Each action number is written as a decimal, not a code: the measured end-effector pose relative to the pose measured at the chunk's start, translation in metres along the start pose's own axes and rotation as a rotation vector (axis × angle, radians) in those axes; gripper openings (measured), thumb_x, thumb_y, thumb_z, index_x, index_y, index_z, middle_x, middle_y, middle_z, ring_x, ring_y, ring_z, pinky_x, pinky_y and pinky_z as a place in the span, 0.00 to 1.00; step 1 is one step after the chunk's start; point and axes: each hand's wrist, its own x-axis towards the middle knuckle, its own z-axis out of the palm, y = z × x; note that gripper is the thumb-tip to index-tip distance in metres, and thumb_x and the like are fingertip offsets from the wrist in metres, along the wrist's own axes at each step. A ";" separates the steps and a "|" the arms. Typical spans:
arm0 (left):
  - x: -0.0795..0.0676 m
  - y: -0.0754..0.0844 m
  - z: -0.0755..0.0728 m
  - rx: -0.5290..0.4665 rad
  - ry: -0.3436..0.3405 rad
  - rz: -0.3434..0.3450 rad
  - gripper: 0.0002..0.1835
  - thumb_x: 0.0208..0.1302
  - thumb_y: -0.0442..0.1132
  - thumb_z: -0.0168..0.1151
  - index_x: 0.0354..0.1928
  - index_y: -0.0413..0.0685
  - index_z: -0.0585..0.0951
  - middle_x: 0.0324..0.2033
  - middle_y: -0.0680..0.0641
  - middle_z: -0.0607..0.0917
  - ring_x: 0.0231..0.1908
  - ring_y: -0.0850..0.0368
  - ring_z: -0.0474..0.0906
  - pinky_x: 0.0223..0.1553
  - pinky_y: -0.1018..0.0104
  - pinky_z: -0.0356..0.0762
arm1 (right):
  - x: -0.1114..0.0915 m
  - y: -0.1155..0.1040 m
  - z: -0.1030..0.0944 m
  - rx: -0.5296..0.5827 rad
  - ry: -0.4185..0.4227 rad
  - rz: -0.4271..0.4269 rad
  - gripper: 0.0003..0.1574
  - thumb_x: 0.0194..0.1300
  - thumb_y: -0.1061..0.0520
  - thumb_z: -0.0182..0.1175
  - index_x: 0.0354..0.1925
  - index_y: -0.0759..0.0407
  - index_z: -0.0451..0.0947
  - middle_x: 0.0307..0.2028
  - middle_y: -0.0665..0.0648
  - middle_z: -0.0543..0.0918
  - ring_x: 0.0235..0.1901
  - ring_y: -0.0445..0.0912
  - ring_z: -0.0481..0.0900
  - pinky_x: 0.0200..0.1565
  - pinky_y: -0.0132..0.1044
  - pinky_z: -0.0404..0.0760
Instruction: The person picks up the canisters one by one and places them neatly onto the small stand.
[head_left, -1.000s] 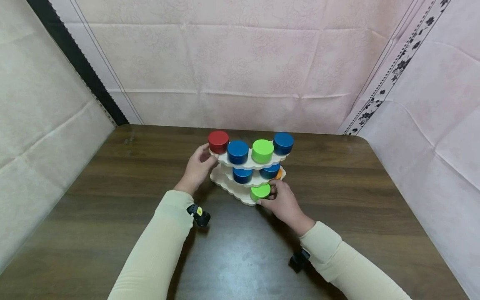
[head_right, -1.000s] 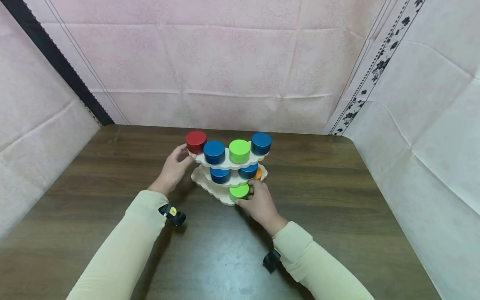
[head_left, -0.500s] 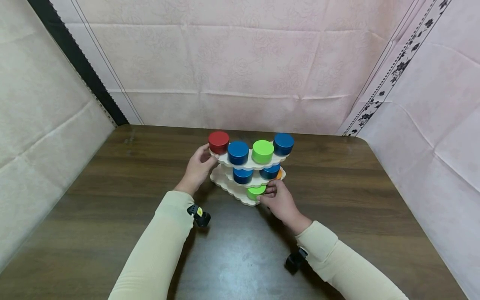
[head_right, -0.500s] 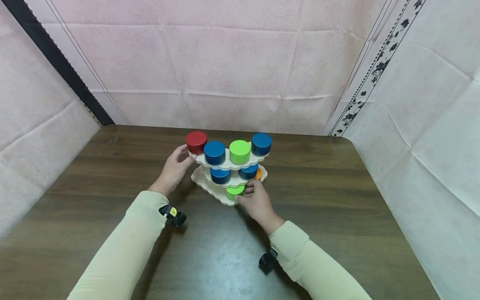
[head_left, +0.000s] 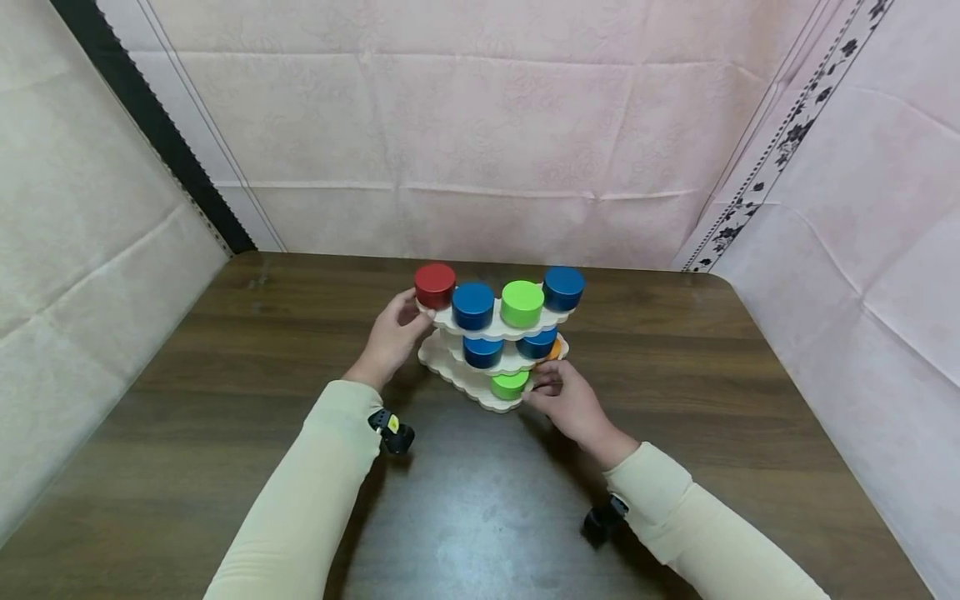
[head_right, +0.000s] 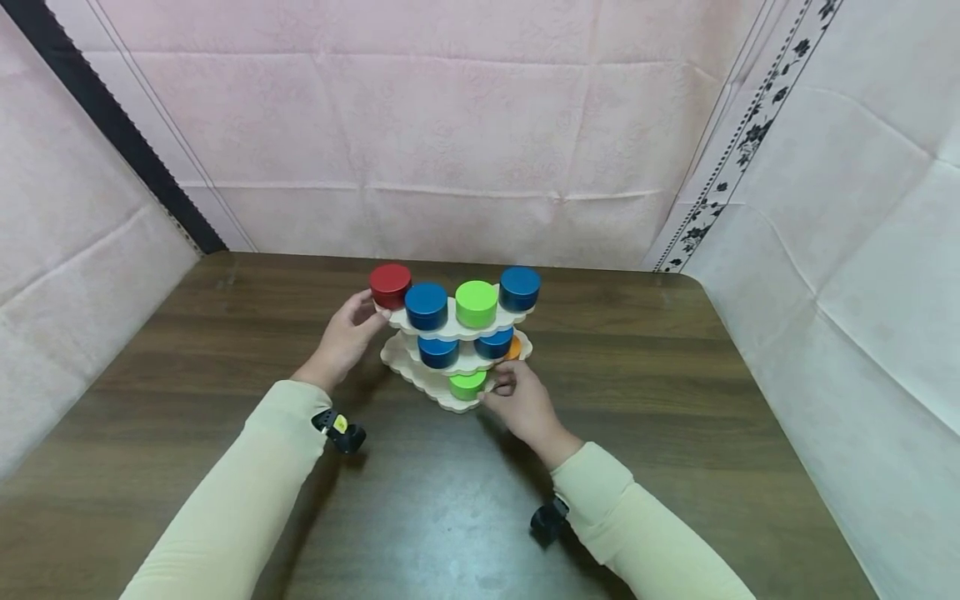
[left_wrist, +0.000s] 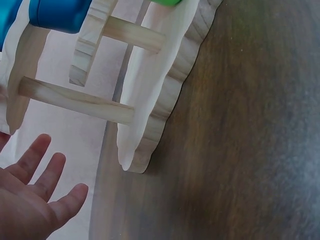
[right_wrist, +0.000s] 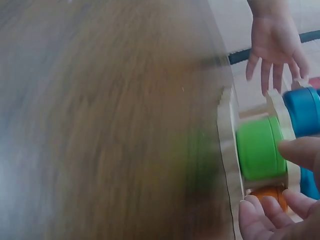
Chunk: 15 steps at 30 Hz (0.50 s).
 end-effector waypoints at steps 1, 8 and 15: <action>0.000 0.000 -0.001 0.007 -0.003 -0.001 0.35 0.69 0.53 0.55 0.74 0.53 0.58 0.67 0.42 0.67 0.66 0.45 0.63 0.64 0.44 0.65 | 0.000 0.001 -0.002 -0.015 0.002 -0.003 0.27 0.62 0.62 0.64 0.56 0.67 0.67 0.50 0.67 0.76 0.48 0.55 0.79 0.49 0.44 0.80; -0.001 0.002 -0.002 0.032 -0.029 -0.026 0.36 0.70 0.55 0.52 0.75 0.56 0.54 0.69 0.43 0.64 0.68 0.44 0.60 0.65 0.42 0.62 | 0.000 0.006 -0.021 -0.145 0.024 -0.029 0.30 0.65 0.58 0.62 0.61 0.67 0.65 0.54 0.67 0.74 0.53 0.58 0.75 0.57 0.53 0.74; -0.004 -0.002 -0.008 0.066 -0.064 -0.031 0.37 0.71 0.59 0.48 0.76 0.60 0.50 0.73 0.44 0.58 0.71 0.44 0.54 0.66 0.40 0.57 | 0.006 0.012 -0.053 -0.290 0.051 -0.090 0.34 0.69 0.51 0.58 0.65 0.68 0.62 0.59 0.70 0.69 0.59 0.62 0.69 0.59 0.57 0.71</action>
